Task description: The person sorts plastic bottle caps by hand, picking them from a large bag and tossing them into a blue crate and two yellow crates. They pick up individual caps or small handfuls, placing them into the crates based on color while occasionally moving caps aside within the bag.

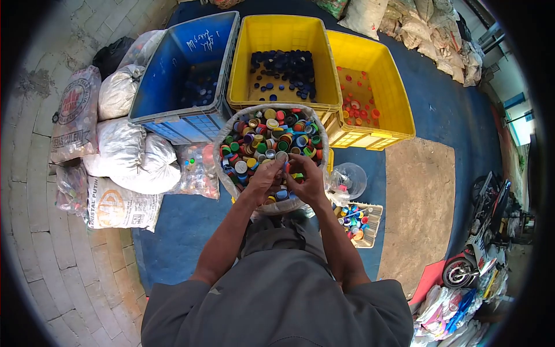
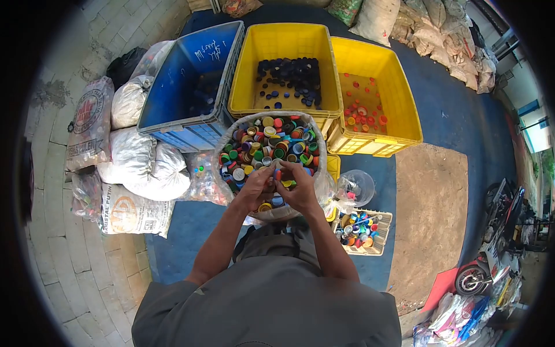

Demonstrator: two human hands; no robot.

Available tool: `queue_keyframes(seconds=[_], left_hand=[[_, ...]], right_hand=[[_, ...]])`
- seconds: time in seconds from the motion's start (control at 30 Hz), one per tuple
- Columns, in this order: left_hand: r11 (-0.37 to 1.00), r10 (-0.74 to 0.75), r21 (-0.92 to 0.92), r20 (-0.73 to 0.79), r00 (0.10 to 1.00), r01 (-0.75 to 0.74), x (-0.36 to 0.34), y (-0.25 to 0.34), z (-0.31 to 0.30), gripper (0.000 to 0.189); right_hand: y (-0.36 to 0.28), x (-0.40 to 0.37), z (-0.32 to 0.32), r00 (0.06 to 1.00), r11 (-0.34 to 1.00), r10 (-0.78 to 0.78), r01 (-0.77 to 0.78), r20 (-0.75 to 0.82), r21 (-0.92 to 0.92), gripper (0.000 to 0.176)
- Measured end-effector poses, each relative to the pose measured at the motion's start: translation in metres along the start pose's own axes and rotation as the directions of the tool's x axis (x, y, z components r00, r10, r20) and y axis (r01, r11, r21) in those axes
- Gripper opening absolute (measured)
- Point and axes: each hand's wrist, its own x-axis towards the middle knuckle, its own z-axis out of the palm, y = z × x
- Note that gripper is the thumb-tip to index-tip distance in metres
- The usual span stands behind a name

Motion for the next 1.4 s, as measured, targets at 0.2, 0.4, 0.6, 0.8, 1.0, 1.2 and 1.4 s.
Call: queue_keyframes(seconds=[0.2,0.4,0.6,0.8,1.0,1.2,1.4], left_hand=[[0.997,0.07,0.029,-0.061,0.996,-0.068,0.001,-0.008,-0.002,0.025],[0.97,0.217,-0.079,-0.146,0.965,-0.23,0.0,-0.011,0.003,0.031],[0.863,0.464,0.22,0.012,0.886,-0.455,-0.012,-0.002,0.01,0.047],[0.764,0.549,0.361,0.072,0.833,-0.535,-0.006,-0.01,0.008,0.056],[0.75,0.568,0.486,-0.127,0.813,-0.449,0.0,-0.014,-0.014,0.05],[0.835,0.464,0.428,-0.207,0.861,-0.347,0.006,-0.022,-0.044,0.034],[0.796,0.126,-0.577,-0.139,0.982,-0.184,0.0,-0.027,-0.061,0.032]], right_hand=[[-0.002,-0.005,0.007,0.994,0.991,-0.09,0.084,-0.055,-0.104,0.055],[0.007,-0.008,0.022,0.983,0.996,0.072,-0.06,-0.169,0.072,0.049],[0.001,-0.007,0.012,0.82,0.024,0.437,-0.422,0.37,0.906,0.037],[-0.001,-0.007,0.019,0.767,0.057,0.559,-0.414,0.315,0.908,0.031],[0.004,0.006,-0.002,0.648,0.069,0.717,-0.432,0.256,0.899,0.019],[0.019,0.032,-0.022,0.755,0.5,0.642,-0.544,0.133,0.674,0.017],[0.044,0.092,-0.008,0.875,0.877,0.479,-0.476,-0.071,0.059,0.022]])
